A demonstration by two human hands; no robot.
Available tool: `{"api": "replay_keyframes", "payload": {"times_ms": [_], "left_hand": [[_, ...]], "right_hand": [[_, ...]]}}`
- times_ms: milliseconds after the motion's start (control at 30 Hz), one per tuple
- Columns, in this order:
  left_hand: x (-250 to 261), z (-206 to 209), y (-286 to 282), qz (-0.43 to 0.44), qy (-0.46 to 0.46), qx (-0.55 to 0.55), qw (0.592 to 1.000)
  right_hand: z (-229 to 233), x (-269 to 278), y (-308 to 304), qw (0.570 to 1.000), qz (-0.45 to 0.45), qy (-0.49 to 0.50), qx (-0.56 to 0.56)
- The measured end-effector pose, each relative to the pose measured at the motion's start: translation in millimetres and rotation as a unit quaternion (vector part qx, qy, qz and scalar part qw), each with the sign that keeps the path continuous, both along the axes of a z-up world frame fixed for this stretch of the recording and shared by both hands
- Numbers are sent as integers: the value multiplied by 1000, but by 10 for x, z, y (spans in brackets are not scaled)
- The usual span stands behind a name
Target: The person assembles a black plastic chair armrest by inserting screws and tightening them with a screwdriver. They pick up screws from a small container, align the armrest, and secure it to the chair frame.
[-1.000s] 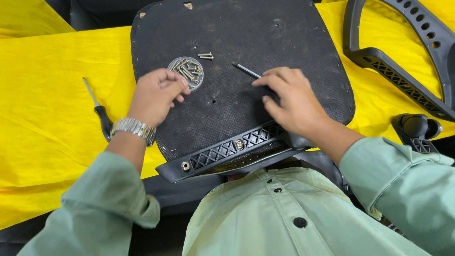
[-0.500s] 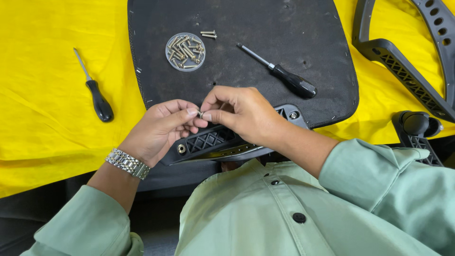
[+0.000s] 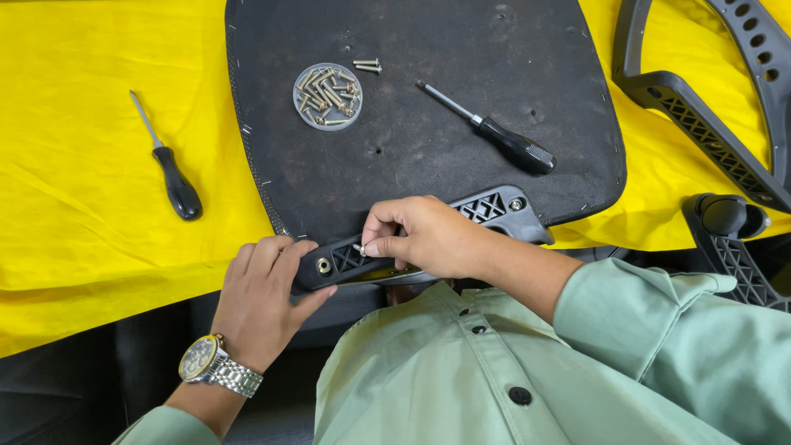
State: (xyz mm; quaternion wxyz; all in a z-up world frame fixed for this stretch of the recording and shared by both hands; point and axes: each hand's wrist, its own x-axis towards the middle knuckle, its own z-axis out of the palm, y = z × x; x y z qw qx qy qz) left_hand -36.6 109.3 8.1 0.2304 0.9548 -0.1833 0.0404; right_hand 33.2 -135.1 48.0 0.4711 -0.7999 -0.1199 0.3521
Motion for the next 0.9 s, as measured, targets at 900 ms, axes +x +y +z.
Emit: {"api": "replay_keyframes", "payload": {"times_ms": [900], "left_hand": [[70, -124, 108, -26, 13, -45, 999]], "right_hand": [[-15, -25, -21, 1000, 10, 0, -25]]}}
